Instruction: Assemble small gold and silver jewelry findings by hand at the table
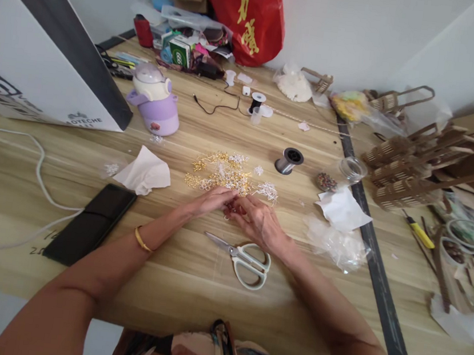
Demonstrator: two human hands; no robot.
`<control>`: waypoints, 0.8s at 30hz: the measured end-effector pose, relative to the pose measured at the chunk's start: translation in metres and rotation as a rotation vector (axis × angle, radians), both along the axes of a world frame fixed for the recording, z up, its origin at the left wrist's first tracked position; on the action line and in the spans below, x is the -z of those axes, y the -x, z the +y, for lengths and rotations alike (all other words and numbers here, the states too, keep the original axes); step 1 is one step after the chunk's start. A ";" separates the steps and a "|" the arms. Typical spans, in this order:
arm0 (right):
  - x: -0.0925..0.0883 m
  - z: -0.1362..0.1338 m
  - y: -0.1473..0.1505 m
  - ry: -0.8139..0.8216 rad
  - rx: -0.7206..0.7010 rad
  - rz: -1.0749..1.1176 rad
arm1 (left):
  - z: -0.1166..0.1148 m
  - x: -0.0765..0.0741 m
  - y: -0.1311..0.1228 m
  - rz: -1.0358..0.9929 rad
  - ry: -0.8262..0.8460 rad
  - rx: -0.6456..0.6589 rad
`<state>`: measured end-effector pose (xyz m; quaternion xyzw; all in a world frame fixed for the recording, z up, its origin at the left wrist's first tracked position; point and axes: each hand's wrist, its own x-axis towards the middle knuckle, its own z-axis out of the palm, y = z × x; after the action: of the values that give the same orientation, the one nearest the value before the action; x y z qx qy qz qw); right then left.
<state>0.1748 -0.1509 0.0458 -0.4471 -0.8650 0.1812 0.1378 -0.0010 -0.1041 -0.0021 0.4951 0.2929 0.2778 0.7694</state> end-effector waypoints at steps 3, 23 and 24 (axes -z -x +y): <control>0.008 0.000 0.004 -0.064 0.040 0.000 | -0.003 0.001 -0.004 0.032 -0.031 -0.051; 0.015 0.011 0.001 0.221 0.160 0.333 | -0.009 -0.010 -0.008 0.135 -0.033 -0.036; 0.013 0.012 -0.001 0.263 0.126 0.382 | -0.009 -0.012 -0.007 0.146 -0.037 -0.033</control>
<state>0.1761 -0.1388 0.0328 -0.4721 -0.7625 0.3646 0.2508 0.0060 -0.1129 0.0101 0.5232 0.3513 0.2587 0.7320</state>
